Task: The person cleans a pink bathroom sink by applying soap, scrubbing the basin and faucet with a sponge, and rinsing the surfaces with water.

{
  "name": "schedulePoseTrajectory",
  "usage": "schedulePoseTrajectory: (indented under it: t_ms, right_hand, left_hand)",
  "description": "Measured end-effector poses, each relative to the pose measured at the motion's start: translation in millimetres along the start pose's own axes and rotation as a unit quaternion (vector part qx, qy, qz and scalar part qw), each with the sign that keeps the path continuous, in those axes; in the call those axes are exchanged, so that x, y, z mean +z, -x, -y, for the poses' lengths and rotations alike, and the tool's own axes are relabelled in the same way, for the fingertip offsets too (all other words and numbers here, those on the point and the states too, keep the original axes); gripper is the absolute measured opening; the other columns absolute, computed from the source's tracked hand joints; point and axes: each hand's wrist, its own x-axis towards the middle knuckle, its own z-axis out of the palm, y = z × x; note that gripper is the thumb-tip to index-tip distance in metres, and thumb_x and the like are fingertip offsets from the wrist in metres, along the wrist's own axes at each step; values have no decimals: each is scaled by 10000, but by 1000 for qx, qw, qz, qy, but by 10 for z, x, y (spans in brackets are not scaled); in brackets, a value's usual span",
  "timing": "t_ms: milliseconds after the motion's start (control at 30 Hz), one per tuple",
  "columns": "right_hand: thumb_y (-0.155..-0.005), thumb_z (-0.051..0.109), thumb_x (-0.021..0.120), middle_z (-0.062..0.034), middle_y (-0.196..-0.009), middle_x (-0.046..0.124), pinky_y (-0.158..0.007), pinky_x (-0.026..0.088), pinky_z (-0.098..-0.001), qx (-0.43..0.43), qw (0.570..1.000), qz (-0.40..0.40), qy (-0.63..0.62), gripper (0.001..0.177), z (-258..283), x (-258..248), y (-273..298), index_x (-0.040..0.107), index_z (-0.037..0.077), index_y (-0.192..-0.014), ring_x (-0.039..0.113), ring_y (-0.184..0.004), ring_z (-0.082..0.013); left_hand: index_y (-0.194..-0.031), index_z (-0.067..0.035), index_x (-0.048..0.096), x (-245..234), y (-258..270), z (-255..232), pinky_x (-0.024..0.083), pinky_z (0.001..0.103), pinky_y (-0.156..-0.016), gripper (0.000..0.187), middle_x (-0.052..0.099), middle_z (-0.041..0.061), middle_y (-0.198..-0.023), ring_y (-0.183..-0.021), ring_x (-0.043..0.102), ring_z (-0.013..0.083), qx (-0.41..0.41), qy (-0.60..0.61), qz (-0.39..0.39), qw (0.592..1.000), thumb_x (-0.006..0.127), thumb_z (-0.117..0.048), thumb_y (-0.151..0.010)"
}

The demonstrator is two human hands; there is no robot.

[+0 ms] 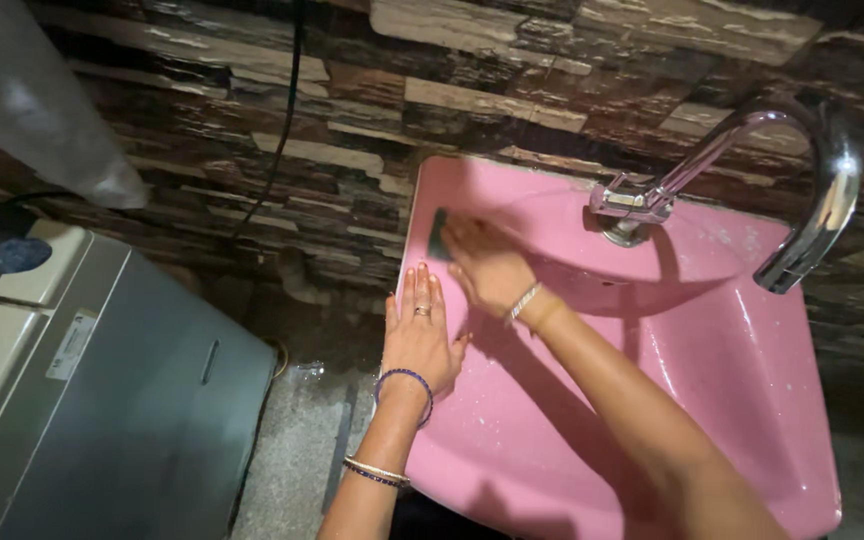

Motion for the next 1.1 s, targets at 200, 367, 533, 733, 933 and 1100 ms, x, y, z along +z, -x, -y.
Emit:
schedulePoseTrajectory:
  t_ms: [200, 367, 533, 733, 933, 1100]
  right_hand:
    - [-944, 146, 553, -215, -1557, 478, -1208, 347, -518, 86, 986, 9, 141, 506, -229, 112, -196, 532, -26, -1419, 485, -1441, -346]
    - [-935, 100, 540, -178, -1450, 602, -1178, 487, -408, 297, 938, 168, -67, 491, 31, 100, -375, 566, 27, -1420, 570, -1355, -344]
    - [-950, 161, 574, -191, -1502, 524, -1178, 422, -472, 64, 989, 24, -130, 558, 320, 135, 100, 517, 21, -1487, 528, -1361, -357]
    - [-972, 205, 569, -223, -1584, 424, -1187, 354, -512, 68, 997, -11, -45, 519, 379, 42, -44, 527, 50, -1465, 415, -1454, -415]
    - [-972, 201, 557, -180, -1618, 406, -1221, 270, -584, -55, 986, 58, -147, 523, 1023, -199, 483, 520, 88, -1481, 334, -1514, -417]
    - [-955, 179, 565, -205, -1619, 383, -1228, 280, -560, 53, 996, 16, -75, 552, 631, -60, 101, 498, 49, -1488, 324, -1506, -426]
  left_hand:
    - [-1563, 80, 151, 51, 11, 10, 134, 539, -1223, 1001, 44, 232, -1678, -1558, 13, 353, 4, -8, -15, 1000, 631, -493, -897]
    - [-1559, 78, 164, 85, 71, 3, 123, 570, -1222, 1076, 64, 237, -1674, -1560, 35, 350, -1, -7, -23, 1000, 668, -560, -854]
    - [-1531, 111, 167, 125, 482, 35, 108, 596, -1214, 1144, 52, 290, -1651, -1550, 37, 374, -14, 25, -7, 1000, 717, -592, -816]
    - [-1505, 132, 186, 331, 743, 108, 207, 585, -1170, 1141, 152, 305, -1632, -1528, 139, 400, -59, 38, -56, 996, 776, -524, -781]
    - [-1497, 118, 239, 411, 792, 176, 391, 426, -1125, 1110, 341, 315, -1533, -1439, 360, 417, -109, 183, -124, 969, 870, -362, -720]
    - [-1502, 82, 241, 354, 805, 154, 484, 421, -1035, 1105, 380, 270, -1541, -1397, 433, 383, -129, 186, -120, 967, 875, -334, -698]
